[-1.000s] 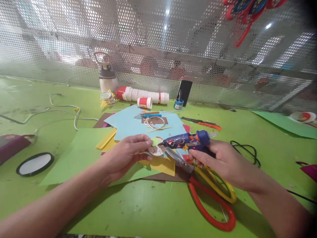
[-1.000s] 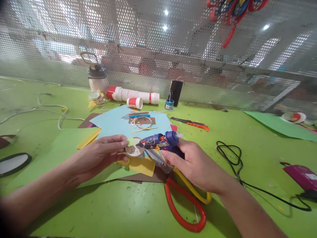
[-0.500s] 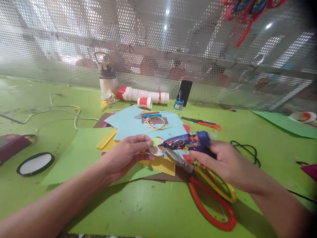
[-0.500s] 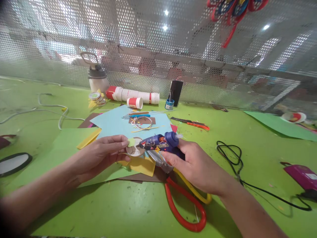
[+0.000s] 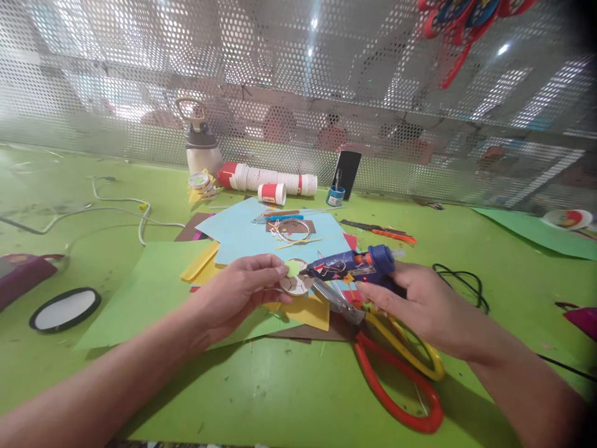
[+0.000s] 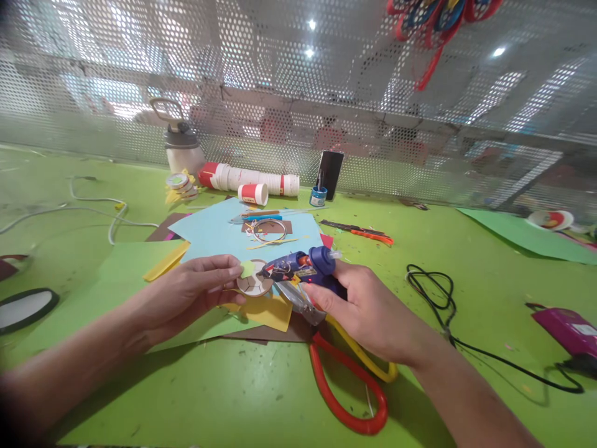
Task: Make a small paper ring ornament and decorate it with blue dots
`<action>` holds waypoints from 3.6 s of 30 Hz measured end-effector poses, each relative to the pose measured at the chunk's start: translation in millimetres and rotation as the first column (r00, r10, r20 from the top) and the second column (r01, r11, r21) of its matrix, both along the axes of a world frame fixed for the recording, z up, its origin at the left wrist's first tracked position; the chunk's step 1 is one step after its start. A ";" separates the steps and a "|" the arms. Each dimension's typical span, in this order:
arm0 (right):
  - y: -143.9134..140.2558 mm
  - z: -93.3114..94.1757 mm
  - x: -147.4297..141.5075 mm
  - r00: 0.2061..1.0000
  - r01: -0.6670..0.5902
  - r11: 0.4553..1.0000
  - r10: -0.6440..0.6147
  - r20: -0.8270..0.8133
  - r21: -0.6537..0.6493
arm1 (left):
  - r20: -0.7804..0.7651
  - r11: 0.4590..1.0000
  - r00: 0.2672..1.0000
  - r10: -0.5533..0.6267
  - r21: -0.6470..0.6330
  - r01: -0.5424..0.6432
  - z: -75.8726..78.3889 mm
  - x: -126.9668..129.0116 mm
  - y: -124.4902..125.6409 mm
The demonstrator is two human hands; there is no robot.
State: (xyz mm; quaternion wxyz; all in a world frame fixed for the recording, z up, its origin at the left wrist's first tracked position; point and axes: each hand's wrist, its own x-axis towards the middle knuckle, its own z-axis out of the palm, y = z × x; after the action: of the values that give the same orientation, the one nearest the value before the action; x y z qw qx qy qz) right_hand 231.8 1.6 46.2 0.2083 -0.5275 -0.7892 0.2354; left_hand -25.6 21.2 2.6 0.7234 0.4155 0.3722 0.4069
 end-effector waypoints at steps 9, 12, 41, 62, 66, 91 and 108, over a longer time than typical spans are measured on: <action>-1.6 0.3 -3.4 0.999 -0.016 0.996 0.012 -0.048 -0.087 | -0.002 1.000 1.000 0.001 -0.017 -0.001 0.6 -0.4 0.9; -1.8 1.0 -3.0 1.000 -0.001 0.997 -0.001 -0.024 -0.074 | -0.005 1.000 1.000 -0.005 -0.015 0.005 0.1 -0.1 0.9; -1.3 0.2 -4.4 0.999 -0.009 0.996 0.006 -0.040 -0.085 | -0.024 1.000 1.000 -0.008 -0.019 0.007 0.2 0.1 -0.1; -2.9 -1.1 -0.9 0.997 -0.027 0.997 0.022 -0.074 -0.074 | -0.020 1.000 1.000 0.002 -0.012 -0.003 1.8 0.2 -0.9; -3.9 -1.4 -0.4 0.996 -0.046 0.994 0.037 -0.085 -0.104 | -0.008 1.000 1.000 0.011 -0.016 -0.011 2.1 0.6 -0.3; 44.4 -25.2 33.7 0.882 0.470 0.841 -0.445 -0.153 0.266 | 0.007 1.000 1.000 -0.019 0.006 0.018 1.8 -3.3 -0.6; 138.3 -49.0 87.8 0.822 0.444 0.861 -0.502 0.269 0.250 | 0.171 0.998 0.985 -0.003 0.056 -0.007 -1.3 -4.3 4.8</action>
State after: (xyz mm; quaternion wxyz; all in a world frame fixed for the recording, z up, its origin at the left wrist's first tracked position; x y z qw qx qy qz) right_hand 319.6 139.9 -2.9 0.1729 -0.7181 -0.6739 0.0153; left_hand -29.9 26.0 1.3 0.7401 0.3989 0.2975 0.4522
